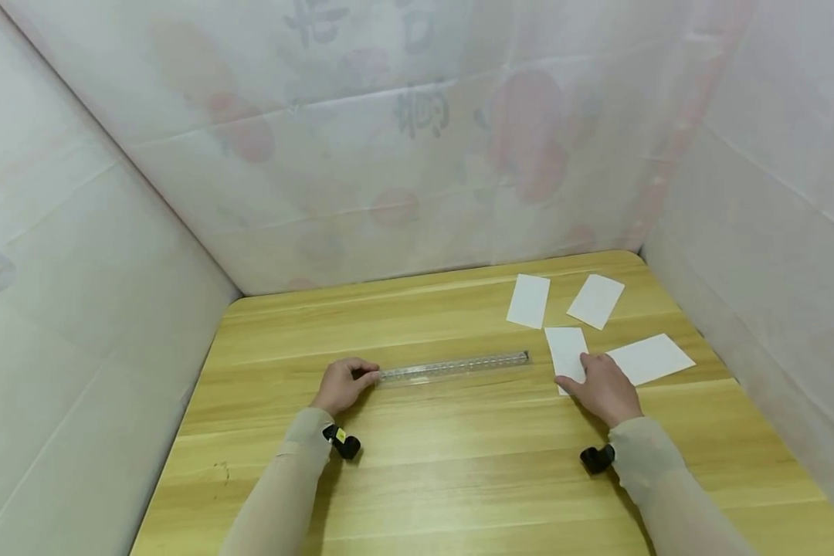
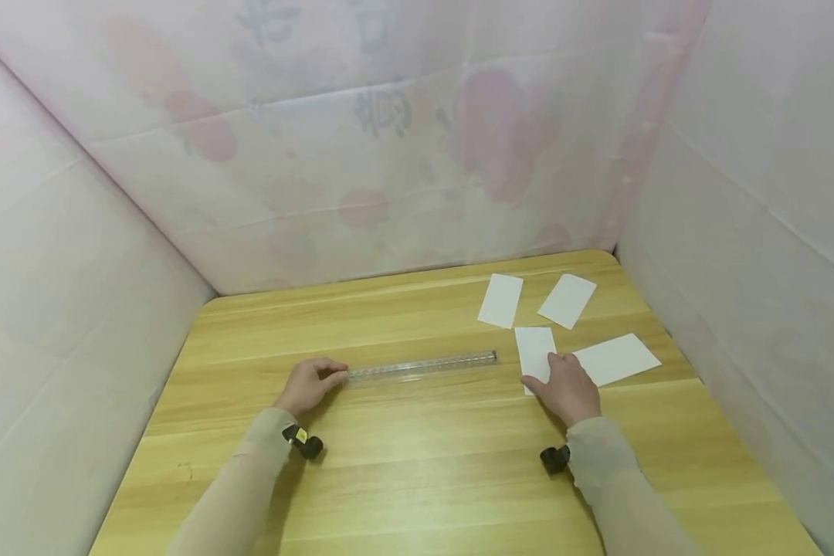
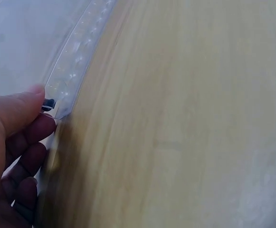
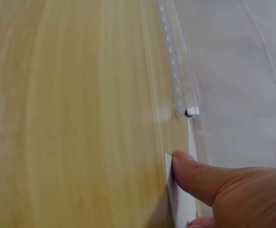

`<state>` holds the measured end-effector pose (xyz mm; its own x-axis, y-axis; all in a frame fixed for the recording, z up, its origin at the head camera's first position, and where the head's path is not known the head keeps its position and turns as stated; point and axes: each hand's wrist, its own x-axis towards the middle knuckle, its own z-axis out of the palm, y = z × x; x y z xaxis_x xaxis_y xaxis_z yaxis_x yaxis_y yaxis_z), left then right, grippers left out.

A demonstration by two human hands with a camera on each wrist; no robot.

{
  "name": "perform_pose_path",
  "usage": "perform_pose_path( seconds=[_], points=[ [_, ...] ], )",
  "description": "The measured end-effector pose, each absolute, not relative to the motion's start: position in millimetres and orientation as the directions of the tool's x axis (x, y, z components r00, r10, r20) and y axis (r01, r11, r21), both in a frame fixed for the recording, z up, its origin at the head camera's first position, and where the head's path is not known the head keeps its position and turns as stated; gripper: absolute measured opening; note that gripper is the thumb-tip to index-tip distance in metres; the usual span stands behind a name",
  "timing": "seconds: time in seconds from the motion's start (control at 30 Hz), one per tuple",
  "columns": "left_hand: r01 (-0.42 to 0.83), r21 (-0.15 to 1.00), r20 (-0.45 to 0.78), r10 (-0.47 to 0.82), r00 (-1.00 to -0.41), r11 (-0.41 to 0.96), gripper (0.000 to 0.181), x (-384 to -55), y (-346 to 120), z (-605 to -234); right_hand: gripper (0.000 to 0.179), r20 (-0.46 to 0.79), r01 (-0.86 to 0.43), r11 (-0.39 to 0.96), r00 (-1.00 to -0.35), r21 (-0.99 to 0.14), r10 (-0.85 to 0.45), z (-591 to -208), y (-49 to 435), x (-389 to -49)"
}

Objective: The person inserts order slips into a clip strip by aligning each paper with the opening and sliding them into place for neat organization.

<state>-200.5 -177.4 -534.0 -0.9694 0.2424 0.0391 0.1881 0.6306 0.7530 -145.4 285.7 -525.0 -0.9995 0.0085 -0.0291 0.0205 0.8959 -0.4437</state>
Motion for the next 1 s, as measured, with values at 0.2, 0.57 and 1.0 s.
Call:
perform_pose_path(
  seconds=[0.2, 0.57, 1.0],
  points=[
    [0.171, 0.754, 0.026, 0.230, -0.973, 0.635, 0.008, -201.4, -176.1, -532.4, 0.076, -0.009, 0.011, 0.885, -1.000, -0.465, 0.008, -525.9, 290.6, -145.9],
    [0.138, 0.759, -0.008, 0.221, -0.975, 0.637, 0.009, -201.8, -176.0, -533.4, 0.054, 0.028, 0.019, 0.871, -0.999, -0.491, 0.037, -528.5, 294.3, -147.4],
    [0.134, 0.763, -0.012, 0.221, -0.975, 0.633, 0.009, -200.4, -176.1, -533.9, 0.085, -0.032, 0.013, 0.886, -0.999, -0.464, -0.003, -533.1, 294.9, -144.7]
  ],
)
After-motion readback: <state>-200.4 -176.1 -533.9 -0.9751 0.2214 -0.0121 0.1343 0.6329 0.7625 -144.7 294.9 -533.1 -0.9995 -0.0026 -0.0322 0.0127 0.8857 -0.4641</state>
